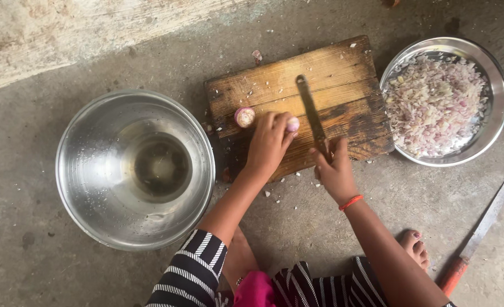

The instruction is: The person sits on the floor and chops onions on a wooden cutting board using a knife. They transfer the chopped onions into a metal bowl and continue chopping additional onions from a separate bowl of water.

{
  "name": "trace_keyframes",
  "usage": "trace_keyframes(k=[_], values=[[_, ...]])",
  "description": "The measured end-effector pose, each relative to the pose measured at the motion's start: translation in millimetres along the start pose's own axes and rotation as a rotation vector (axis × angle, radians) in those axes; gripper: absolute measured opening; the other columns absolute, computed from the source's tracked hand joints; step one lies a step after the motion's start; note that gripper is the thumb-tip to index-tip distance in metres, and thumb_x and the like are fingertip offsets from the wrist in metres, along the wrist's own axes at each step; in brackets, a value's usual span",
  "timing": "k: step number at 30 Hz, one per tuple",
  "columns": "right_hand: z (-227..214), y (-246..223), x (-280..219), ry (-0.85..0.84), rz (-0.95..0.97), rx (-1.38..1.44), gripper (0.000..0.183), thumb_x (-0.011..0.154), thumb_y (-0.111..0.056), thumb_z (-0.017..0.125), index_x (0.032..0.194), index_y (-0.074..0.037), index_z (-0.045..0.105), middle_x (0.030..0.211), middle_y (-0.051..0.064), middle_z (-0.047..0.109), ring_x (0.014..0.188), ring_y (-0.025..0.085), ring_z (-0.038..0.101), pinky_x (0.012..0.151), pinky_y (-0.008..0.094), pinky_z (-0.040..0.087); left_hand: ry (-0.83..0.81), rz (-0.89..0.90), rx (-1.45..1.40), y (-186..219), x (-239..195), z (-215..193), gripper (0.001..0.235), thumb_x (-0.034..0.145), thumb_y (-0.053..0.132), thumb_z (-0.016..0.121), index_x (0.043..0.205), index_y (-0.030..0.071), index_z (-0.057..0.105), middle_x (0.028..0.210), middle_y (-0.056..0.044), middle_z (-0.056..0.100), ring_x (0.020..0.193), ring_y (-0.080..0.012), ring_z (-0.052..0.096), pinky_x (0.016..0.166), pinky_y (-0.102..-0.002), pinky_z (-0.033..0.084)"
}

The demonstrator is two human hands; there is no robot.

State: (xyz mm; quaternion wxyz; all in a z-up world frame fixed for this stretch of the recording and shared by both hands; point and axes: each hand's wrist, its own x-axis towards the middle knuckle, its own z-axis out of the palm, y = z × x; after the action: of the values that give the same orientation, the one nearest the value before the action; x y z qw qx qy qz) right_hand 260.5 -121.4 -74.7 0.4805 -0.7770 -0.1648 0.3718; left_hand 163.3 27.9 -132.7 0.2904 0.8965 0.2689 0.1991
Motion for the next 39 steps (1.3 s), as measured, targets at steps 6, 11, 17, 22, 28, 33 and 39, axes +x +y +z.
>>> trace_keyframes(k=[6, 11, 17, 22, 28, 33, 39], values=[[-15, 8, 10, -0.061, 0.124, 0.299, 0.05, 0.109, -0.046, 0.036, 0.116, -0.004, 0.062, 0.069, 0.003, 0.056, 0.053, 0.009, 0.052, 0.047, 0.026, 0.044, 0.026, 0.169, -0.089, -1, 7, -8, 0.071, 0.088, 0.011, 0.073, 0.154, 0.004, 0.046, 0.134, -0.012, 0.06, 0.127, -0.0311, 0.057, 0.112, -0.045, 0.047], [-13, 17, 10, -0.019, -0.137, 0.009, 0.035, 0.11, -0.035, 0.05, 0.114, 0.0, 0.055, 0.081, 0.003, 0.056, 0.066, 0.011, 0.059, 0.056, 0.029, 0.057, 0.014, -0.057, -0.191, 6, 2, -17, 0.061, 0.09, 0.024, 0.08, 0.141, 0.004, 0.052, 0.13, -0.016, 0.058, 0.124, -0.0327, 0.057, 0.105, -0.046, 0.051], [1, 5, 6, 0.05, -0.214, -0.454, 0.028, 0.106, -0.029, 0.054, 0.112, -0.002, 0.05, 0.093, 0.008, 0.056, 0.059, 0.022, 0.069, 0.046, 0.034, 0.057, 0.017, -0.19, -0.313, 7, 3, -14, 0.059, 0.094, 0.033, 0.07, 0.142, 0.003, 0.051, 0.131, -0.016, 0.057, 0.111, -0.0272, 0.068, 0.094, -0.037, 0.059], [9, -5, 8, 0.072, -0.321, -0.841, 0.028, 0.11, -0.034, 0.051, 0.105, -0.006, 0.048, 0.073, 0.012, 0.07, 0.048, 0.026, 0.066, 0.042, 0.04, 0.051, 0.34, 0.038, -0.093, 9, 26, -26, 0.042, 0.112, 0.036, 0.052, 0.142, 0.007, 0.055, 0.134, -0.013, 0.061, 0.128, -0.028, 0.062, 0.11, -0.041, 0.054], [15, -7, 11, 0.12, -0.457, -0.99, 0.031, 0.109, -0.035, 0.052, 0.097, -0.007, 0.049, 0.08, 0.011, 0.071, 0.053, 0.033, 0.068, 0.042, 0.043, 0.052, 0.231, 0.077, 0.246, -6, 104, -41, 0.066, 0.111, 0.055, 0.03, 0.159, 0.01, 0.038, 0.166, -0.01, 0.039, 0.157, -0.0274, 0.031, 0.132, -0.059, 0.017], [9, -6, 12, 0.092, -0.471, -1.011, 0.031, 0.107, -0.035, 0.053, 0.096, -0.007, 0.048, 0.077, 0.012, 0.07, 0.051, 0.032, 0.068, 0.042, 0.042, 0.052, -0.01, 0.067, 0.438, -2, 127, -31, 0.075, 0.106, 0.064, 0.014, 0.165, 0.018, 0.028, 0.172, -0.001, 0.022, 0.158, -0.0206, 0.011, 0.125, -0.068, 0.002], [16, 6, 12, 0.126, -0.503, -1.107, 0.033, 0.109, -0.036, 0.052, 0.094, -0.007, 0.048, 0.076, 0.011, 0.069, 0.051, 0.031, 0.068, 0.041, 0.041, 0.052, -0.187, 0.052, 0.459, -2, 123, -23, 0.077, 0.101, 0.065, 0.007, 0.162, 0.024, 0.029, 0.172, 0.003, 0.017, 0.157, -0.0185, 0.006, 0.12, -0.073, -0.004]])
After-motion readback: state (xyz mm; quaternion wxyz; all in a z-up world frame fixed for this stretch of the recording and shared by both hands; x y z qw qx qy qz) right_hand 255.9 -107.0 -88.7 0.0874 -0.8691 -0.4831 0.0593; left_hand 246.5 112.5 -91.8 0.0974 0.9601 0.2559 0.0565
